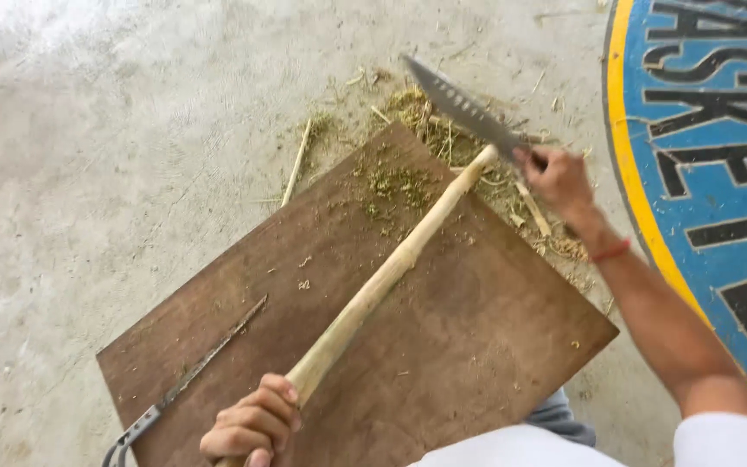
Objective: The recorder uses a machete to shave and peel the outer layer of a bamboo stalk on a wooden board.
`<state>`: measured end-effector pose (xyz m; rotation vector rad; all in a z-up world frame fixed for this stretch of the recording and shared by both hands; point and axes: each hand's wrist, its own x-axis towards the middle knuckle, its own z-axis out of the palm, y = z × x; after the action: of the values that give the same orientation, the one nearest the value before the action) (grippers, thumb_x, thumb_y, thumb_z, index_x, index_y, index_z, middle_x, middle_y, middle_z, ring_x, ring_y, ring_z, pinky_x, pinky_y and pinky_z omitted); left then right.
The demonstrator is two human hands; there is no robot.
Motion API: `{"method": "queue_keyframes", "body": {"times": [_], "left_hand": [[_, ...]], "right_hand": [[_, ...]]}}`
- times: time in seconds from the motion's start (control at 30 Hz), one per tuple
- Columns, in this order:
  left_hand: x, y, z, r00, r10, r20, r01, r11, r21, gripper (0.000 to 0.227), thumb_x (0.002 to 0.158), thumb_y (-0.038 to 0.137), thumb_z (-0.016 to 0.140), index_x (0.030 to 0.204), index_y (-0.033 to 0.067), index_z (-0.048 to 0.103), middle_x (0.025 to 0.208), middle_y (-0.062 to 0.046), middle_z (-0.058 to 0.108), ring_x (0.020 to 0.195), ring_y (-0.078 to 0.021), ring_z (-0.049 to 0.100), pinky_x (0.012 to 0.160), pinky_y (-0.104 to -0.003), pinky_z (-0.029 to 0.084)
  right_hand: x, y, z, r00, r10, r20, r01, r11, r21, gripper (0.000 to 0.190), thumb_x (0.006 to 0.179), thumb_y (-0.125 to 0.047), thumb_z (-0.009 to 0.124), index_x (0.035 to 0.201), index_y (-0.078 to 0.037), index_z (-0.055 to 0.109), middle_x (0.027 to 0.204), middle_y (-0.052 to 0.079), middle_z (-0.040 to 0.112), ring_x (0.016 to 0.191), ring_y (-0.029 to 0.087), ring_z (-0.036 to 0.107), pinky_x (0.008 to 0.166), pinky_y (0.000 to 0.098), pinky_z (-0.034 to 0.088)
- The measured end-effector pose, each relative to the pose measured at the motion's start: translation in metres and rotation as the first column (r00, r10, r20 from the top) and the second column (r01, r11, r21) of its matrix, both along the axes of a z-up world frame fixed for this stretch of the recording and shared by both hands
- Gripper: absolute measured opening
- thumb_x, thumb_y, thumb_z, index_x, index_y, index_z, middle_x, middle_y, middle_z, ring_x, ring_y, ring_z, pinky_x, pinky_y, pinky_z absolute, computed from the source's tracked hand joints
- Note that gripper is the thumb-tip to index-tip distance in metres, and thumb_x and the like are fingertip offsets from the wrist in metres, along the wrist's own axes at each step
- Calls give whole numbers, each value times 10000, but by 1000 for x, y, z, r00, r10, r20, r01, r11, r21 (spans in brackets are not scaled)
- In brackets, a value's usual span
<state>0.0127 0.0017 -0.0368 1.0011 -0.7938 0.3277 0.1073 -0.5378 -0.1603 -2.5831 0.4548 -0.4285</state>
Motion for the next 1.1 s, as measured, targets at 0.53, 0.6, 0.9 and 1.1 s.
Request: {"method": "queue_keyframes", "body": {"times": [0.53,0.6,0.9,1.1], "left_hand": [[-12,7,8,998,-64,9,61,978,198,399,945,271,715,639,76,548,515,-59,576,514,-206,616,712,-452,561],[-19,10,3,999,-33,-34,39,981,192,398,938,272,721,628,82,557,498,-55,573,500,-209,620,695,-453,563],[-8,18,-8,991,-35,-133,45,997,68,376,933,268,708,646,83,550,537,-52,530,560,-223,585,811,-472,515],[-22,12,-14,950,121,-288,-150,985,-81,360,961,284,656,684,165,459,513,-15,438,567,-176,501,820,-426,478]], "right_hand": [[-19,48,6,987,152,47,-158,974,162,449,1093,-432,605,941,-41,767,611,54,630,432,121,479,394,348,403],[-25,62,12,974,218,65,-223,972,79,467,1094,-434,631,908,-33,783,605,76,617,463,132,453,434,346,372],[5,-13,-18,980,-117,-161,156,953,258,454,1090,-445,568,1011,-37,748,647,59,654,401,126,472,328,282,367],[-42,59,25,992,82,92,-96,984,151,461,1101,-422,618,960,-12,774,608,89,624,448,103,492,435,292,354]]}}
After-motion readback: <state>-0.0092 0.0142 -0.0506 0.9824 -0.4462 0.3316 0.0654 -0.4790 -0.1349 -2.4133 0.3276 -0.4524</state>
